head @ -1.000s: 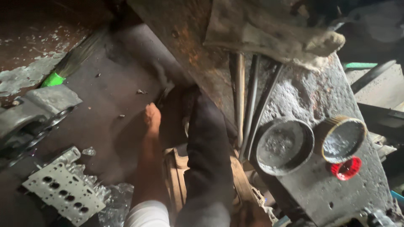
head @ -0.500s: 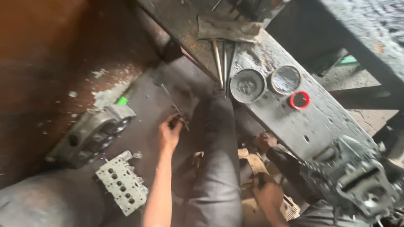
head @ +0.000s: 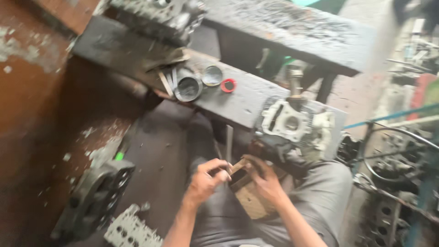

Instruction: The person works on a metal cylinder head by hand on a wooden workbench. They wipe the surface and components with a rag and insert a thin metal rod into a port on the assembly.

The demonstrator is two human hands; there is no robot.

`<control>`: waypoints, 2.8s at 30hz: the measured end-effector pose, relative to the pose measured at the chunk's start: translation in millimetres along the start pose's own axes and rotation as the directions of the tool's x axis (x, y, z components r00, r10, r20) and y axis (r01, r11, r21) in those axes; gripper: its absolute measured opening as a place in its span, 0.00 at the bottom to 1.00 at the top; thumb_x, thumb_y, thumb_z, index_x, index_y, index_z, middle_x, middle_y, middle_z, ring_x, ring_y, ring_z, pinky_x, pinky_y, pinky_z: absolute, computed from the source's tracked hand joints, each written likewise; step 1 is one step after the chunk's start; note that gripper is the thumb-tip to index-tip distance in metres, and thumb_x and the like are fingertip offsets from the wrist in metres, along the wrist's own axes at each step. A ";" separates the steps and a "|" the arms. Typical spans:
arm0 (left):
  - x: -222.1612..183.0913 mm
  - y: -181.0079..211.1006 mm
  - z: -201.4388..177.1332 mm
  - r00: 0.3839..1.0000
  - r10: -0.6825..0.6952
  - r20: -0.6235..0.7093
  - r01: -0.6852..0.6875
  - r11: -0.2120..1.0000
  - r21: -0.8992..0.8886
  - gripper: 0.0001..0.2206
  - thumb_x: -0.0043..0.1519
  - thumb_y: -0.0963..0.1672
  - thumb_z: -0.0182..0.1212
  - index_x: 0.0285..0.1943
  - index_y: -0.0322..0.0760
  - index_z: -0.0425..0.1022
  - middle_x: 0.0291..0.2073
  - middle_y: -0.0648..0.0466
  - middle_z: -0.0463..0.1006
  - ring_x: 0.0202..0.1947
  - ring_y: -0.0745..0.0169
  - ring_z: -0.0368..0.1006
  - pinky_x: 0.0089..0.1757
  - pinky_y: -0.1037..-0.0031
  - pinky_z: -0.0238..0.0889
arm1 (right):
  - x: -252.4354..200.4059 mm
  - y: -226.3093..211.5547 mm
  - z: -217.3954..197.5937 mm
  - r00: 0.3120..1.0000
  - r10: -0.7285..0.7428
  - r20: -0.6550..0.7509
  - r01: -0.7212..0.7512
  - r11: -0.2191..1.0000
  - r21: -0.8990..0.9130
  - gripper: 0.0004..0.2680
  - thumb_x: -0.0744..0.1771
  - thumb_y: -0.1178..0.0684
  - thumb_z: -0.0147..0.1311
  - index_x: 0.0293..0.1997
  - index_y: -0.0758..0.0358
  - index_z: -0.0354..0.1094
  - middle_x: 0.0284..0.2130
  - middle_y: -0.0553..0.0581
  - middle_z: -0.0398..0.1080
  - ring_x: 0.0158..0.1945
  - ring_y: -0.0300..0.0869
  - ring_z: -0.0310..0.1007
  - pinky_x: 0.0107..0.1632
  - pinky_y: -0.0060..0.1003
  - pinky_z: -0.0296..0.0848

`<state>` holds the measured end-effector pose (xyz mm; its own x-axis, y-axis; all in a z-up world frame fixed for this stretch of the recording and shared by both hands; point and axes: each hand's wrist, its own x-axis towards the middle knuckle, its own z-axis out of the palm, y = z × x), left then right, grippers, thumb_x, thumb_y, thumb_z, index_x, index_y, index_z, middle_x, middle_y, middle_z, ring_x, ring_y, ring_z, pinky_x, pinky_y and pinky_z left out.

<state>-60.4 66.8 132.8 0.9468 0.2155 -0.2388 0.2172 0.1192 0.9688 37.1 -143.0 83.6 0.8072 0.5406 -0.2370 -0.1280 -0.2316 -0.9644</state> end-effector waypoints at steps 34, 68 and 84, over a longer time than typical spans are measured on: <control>99.6 84.7 144.8 0.895 0.337 0.293 -0.343 0.098 0.934 0.37 0.46 0.55 0.76 0.64 0.38 0.72 0.74 0.41 0.43 0.75 0.30 0.29 0.62 0.27 0.31 | 66.4 111.2 -15.5 0.991 0.109 -0.073 0.034 0.324 0.945 0.02 0.68 0.62 0.50 0.39 0.61 0.67 0.27 0.54 0.69 0.24 0.37 0.69 0.25 0.31 0.64; 110.3 88.3 134.1 0.837 0.418 0.354 -0.477 0.239 0.846 0.23 0.47 0.45 0.76 0.52 0.34 0.79 0.56 0.52 0.74 0.67 0.45 0.60 0.62 0.39 0.46 | 72.4 92.4 -21.2 0.979 -0.049 -0.199 0.194 0.533 0.824 0.07 0.67 0.68 0.45 0.47 0.68 0.67 0.31 0.58 0.72 0.28 0.39 0.73 0.28 0.33 0.71; 113.0 92.4 131.4 0.841 0.403 0.362 -0.477 0.232 0.848 0.22 0.44 0.46 0.77 0.47 0.35 0.82 0.54 0.55 0.76 0.63 0.47 0.64 0.57 0.50 0.56 | 74.6 79.3 -21.7 0.976 0.160 -0.147 0.091 0.313 0.945 0.15 0.64 0.68 0.50 0.55 0.60 0.66 0.40 0.54 0.72 0.40 0.41 0.74 0.40 0.36 0.73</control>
<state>97.9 -25.2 204.0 0.9693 -0.1219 0.2135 -0.1997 -0.8968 0.3948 99.7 -138.6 -7.9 0.8522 0.3713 -0.3685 -0.5111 0.7416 -0.4346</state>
